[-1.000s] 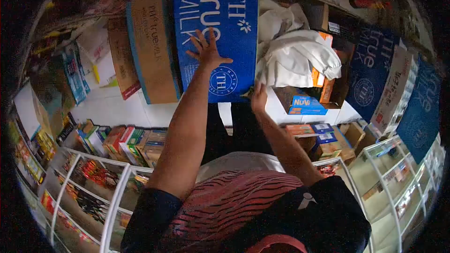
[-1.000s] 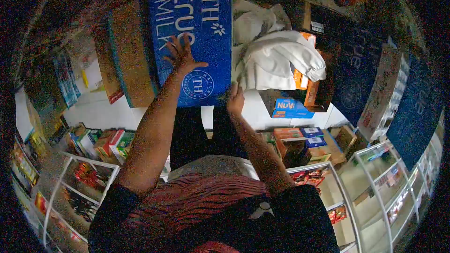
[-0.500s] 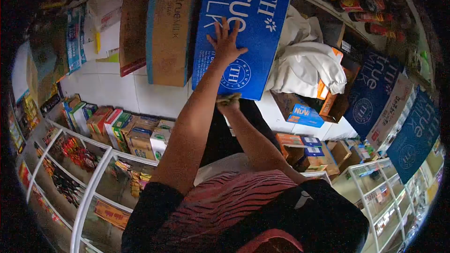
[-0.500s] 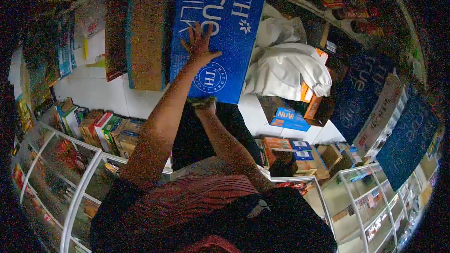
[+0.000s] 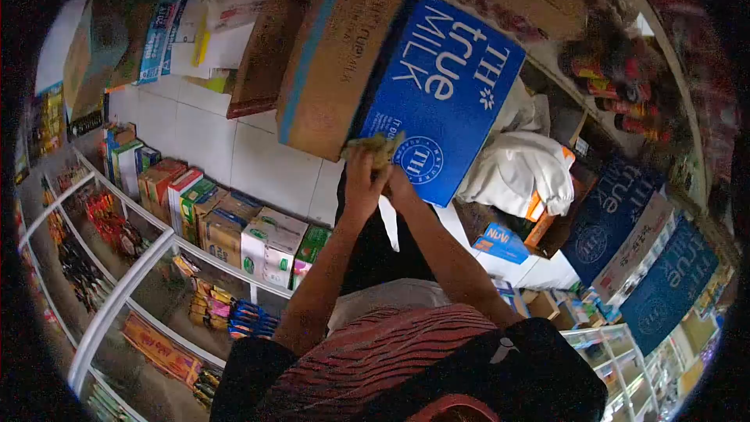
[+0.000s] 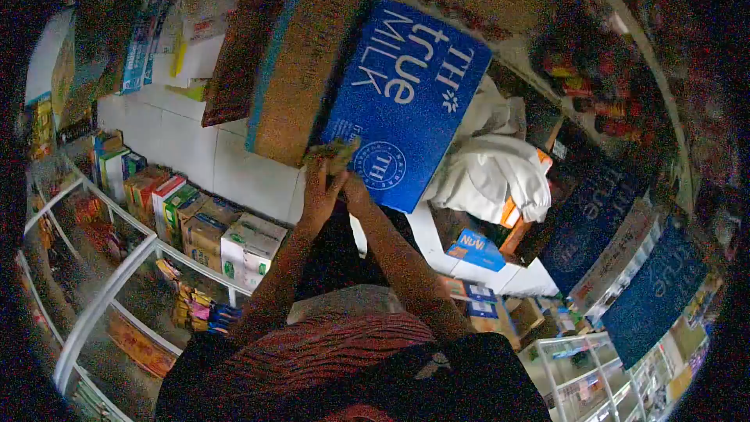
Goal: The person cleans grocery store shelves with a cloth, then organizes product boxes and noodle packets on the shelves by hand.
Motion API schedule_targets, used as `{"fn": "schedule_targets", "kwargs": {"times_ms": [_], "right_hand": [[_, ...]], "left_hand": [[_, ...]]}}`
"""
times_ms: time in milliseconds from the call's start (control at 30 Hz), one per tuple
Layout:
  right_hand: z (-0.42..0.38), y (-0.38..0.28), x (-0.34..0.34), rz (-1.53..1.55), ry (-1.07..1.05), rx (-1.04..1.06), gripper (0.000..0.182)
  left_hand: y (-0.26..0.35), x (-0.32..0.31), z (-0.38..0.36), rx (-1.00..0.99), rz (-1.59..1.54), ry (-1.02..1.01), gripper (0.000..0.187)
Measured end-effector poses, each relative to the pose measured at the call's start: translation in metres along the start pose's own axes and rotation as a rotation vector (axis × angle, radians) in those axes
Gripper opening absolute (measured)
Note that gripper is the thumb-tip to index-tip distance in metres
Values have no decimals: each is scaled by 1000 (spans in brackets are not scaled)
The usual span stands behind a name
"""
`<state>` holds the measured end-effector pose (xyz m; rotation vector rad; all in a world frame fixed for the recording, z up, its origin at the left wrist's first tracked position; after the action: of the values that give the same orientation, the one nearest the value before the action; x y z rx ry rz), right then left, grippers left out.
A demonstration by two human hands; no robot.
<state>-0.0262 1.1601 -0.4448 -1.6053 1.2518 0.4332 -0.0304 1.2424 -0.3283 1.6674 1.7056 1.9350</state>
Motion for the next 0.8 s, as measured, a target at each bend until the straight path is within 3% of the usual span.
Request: {"fn": "schedule_targets", "kwargs": {"times_ms": [33,67,100,167,233,300,467,567,800], "right_hand": [[7,-19,-8,-530,2,70,45],[10,-45,-40,-498,102,-223,46],[7,-53,-57,-461,206,-514,47],[28,-50,-49,-498,182,-520,43],[57,-98,-63,-1400,47,238,27],[71,-112,-57,-1483,113,269,31],[73,-136,-67,-1818,170,513,34],[71,-135,-43,-1820,203,655,39],[79,-149,-26,-1889,367,551,43]], "left_hand": [[-7,9,4,159,-87,77,35],[-11,18,10,85,174,245,32],[-18,21,17,93,167,263,32],[-30,35,30,86,339,412,30],[-47,39,45,77,264,405,28],[-58,27,49,-55,545,346,36],[-61,21,45,-88,545,278,44],[-59,23,63,-134,568,222,46],[-21,23,143,-406,618,53,48]]}}
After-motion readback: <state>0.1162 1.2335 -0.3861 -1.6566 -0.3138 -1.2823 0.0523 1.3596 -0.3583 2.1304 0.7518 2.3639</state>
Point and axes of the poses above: each hand's wrist, its own z-axis towards the middle knuckle, its own x-axis out of the back of the hand, y = z × x, the point moved 7 cm from there along z, towards the middle knuckle, and after that the axes turned 3 degrees about x, right-handed, at the moved point
